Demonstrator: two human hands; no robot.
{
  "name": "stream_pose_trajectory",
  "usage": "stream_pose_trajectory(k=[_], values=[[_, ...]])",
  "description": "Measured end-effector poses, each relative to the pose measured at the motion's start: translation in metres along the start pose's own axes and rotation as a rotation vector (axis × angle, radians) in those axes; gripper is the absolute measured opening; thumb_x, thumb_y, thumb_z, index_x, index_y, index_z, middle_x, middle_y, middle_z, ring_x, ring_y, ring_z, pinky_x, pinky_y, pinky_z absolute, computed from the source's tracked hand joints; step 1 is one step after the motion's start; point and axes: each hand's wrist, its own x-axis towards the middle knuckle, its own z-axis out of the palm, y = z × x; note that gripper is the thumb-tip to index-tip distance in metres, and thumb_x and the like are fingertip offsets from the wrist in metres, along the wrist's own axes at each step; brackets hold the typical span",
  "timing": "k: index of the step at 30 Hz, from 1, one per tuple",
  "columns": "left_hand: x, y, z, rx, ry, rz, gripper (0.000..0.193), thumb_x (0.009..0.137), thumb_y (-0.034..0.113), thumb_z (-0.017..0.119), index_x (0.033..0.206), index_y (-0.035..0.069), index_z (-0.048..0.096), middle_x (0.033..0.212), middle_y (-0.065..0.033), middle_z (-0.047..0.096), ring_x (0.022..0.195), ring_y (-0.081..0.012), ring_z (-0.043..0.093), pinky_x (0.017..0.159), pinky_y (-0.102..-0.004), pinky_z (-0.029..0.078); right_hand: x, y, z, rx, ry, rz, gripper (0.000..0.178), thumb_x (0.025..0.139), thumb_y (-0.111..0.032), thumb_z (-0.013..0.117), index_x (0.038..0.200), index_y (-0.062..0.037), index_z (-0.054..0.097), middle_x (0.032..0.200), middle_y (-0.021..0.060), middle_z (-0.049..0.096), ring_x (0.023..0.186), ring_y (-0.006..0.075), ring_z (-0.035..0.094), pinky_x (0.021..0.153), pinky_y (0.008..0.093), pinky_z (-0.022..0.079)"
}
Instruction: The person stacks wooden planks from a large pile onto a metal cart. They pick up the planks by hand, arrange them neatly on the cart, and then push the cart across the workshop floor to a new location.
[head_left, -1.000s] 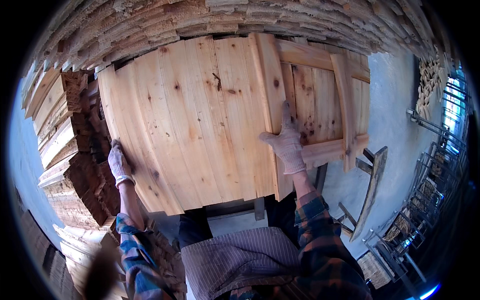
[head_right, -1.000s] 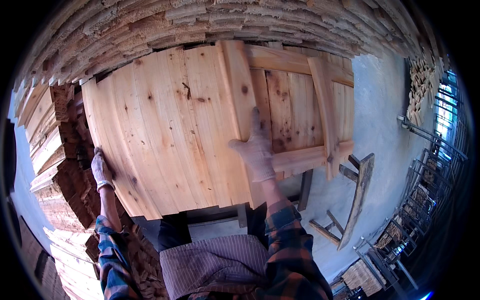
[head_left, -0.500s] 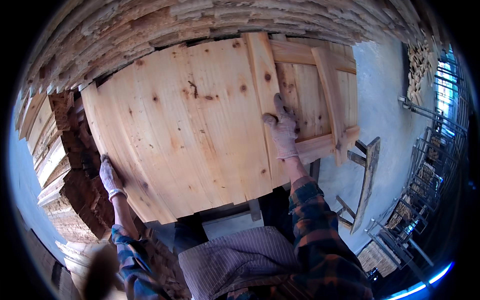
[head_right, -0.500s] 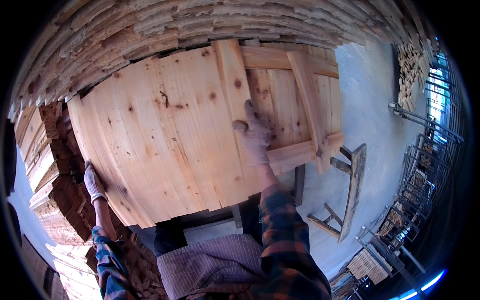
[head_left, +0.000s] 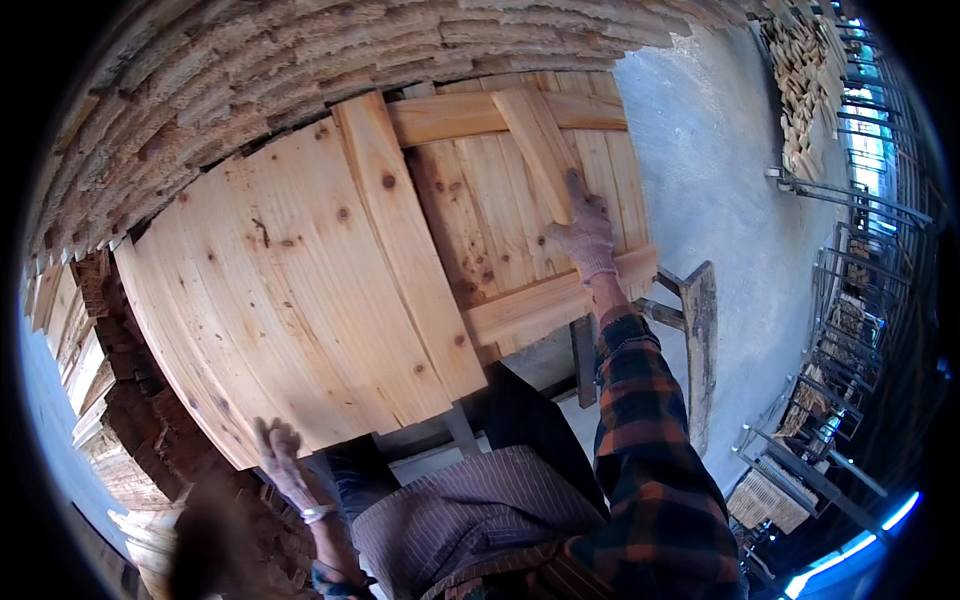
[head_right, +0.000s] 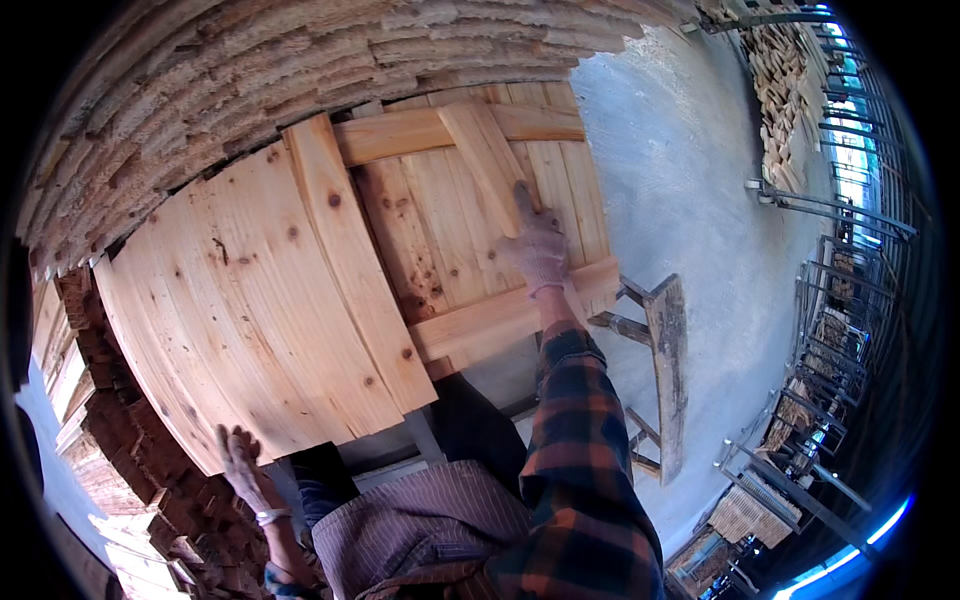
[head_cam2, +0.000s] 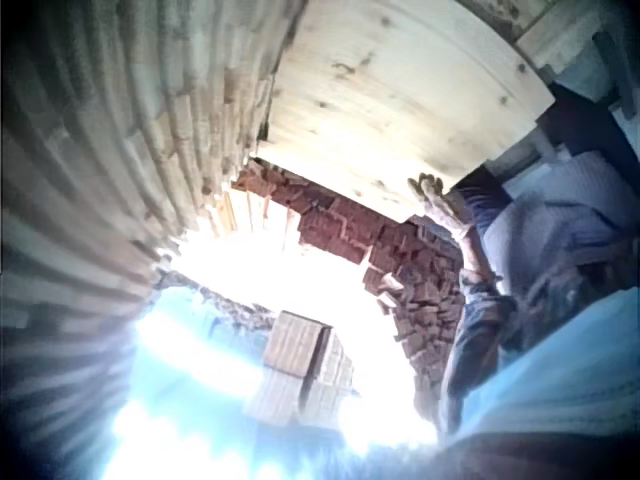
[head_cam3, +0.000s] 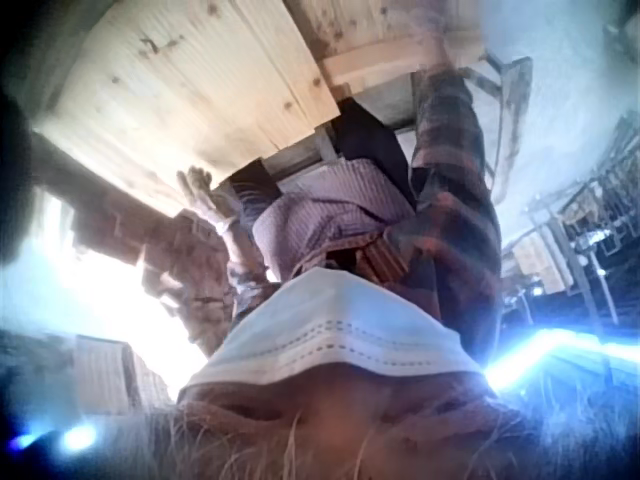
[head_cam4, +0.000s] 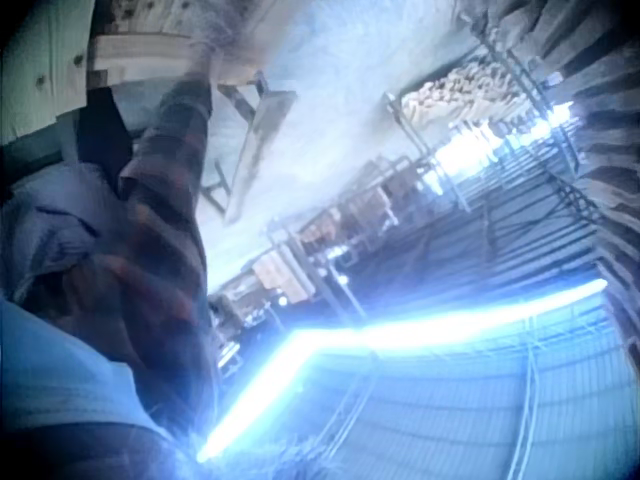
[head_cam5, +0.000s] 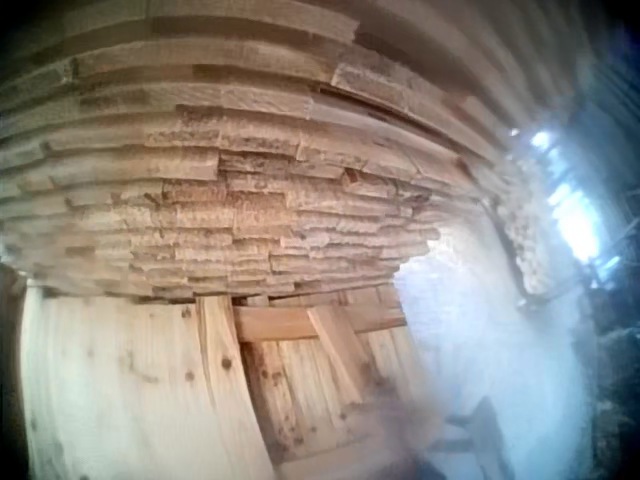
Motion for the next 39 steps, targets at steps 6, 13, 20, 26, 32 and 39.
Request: stream_pose_trajectory(k=[6, 13, 20, 26, 32, 39], values=[[-0.089, 0.0, 0.089, -0.433, -0.403, -0.326, 0.069, 0.093, 0.019, 0.053, 0.149, 0.001, 0.017, 0.135, -0.02, 0.046, 0.107, -0.0254, 0.053, 0.093, -0.0351, 0.045, -0.098, -0.065, -0.009, 0.506, -0.417, -0.435, 0.09, 0.064, -0.021, 0.075, 0.146, -0.0161, 0.037, 0.124, 0.0245, 0.052, 0.108, 0.038, 0.057, 0.096, 0.0408, 0.047], [-0.091, -0.01, 0.039, -0.989, 0.069, -0.544, 0.064, 0.083, 0.037, 0.07, 0.13, 0.002, 0.043, 0.109, -0.0189, 0.058, 0.092, -0.0339, 0.06, 0.087, -0.0477, 0.051, -0.268, -0.189, 0.064, 0.273, -0.926, -1.073, 0.072, 0.071, -0.035, 0.077, 0.136, -0.0196, 0.052, 0.122, 0.0165, 0.052, 0.109, 0.0349, 0.054, 0.089, 0.0414, 0.049], [-0.037, -0.138, -0.023, -1.012, 0.483, -0.548, 0.052, 0.083, 0.042, 0.07, 0.118, 0.008, 0.054, 0.106, -0.0083, 0.06, 0.085, -0.0267, 0.058, 0.074, -0.0446, 0.05, -0.196, -0.194, 0.094, 0.197, -0.387, -1.011, 0.057, 0.08, -0.037, 0.07, 0.129, -0.0128, 0.057, 0.119, 0.0153, 0.057, 0.104, 0.0344, 0.056, 0.088, 0.0447, 0.047], [-0.008, -0.094, 0.009, -0.966, 0.478, -0.497, 0.066, 0.084, 0.045, 0.069, 0.131, 0.006, 0.046, 0.122, -0.0131, 0.059, 0.108, -0.0305, 0.059, 0.095, -0.0477, 0.048, -0.163, -0.215, 0.094, -0.078, -0.577, -0.9, 0.066, 0.083, -0.043, 0.066, 0.138, -0.0141, 0.047, 0.114, 0.0179, 0.06, 0.093, 0.0345, 0.061, 0.085, 0.0439, 0.049], [-0.049, -0.094, -0.024, -1.049, 0.525, -0.688, 0.067, 0.082, 0.044, 0.07, 0.123, -0.004, 0.047, 0.104, -0.0169, 0.057, 0.097, -0.0328, 0.058, 0.091, -0.0457, 0.049, -0.231, -0.231, 0.069, 0.095, -0.704, -1.148, 0.079, 0.079, -0.052, 0.067, 0.143, -0.0151, 0.041, 0.125, 0.0253, 0.055, 0.115, 0.036, 0.055, 0.097, 0.0422, 0.046], [0.019, 0.033, -0.015, -0.618, 0.075, -0.189, 0.062, 0.086, 0.043, 0.065, 0.13, 0.003, 0.047, 0.117, -0.0212, 0.058, 0.099, -0.0365, 0.061, 0.081, -0.0483, 0.053, -0.235, -0.285, 0.057, 0.34, -0.867, -1.251, 0.086, 0.071, -0.047, 0.076, 0.144, -0.0184, 0.041, 0.14, 0.0143, 0.049, 0.127, 0.0307, 0.047, 0.11, 0.0418, 0.034]])
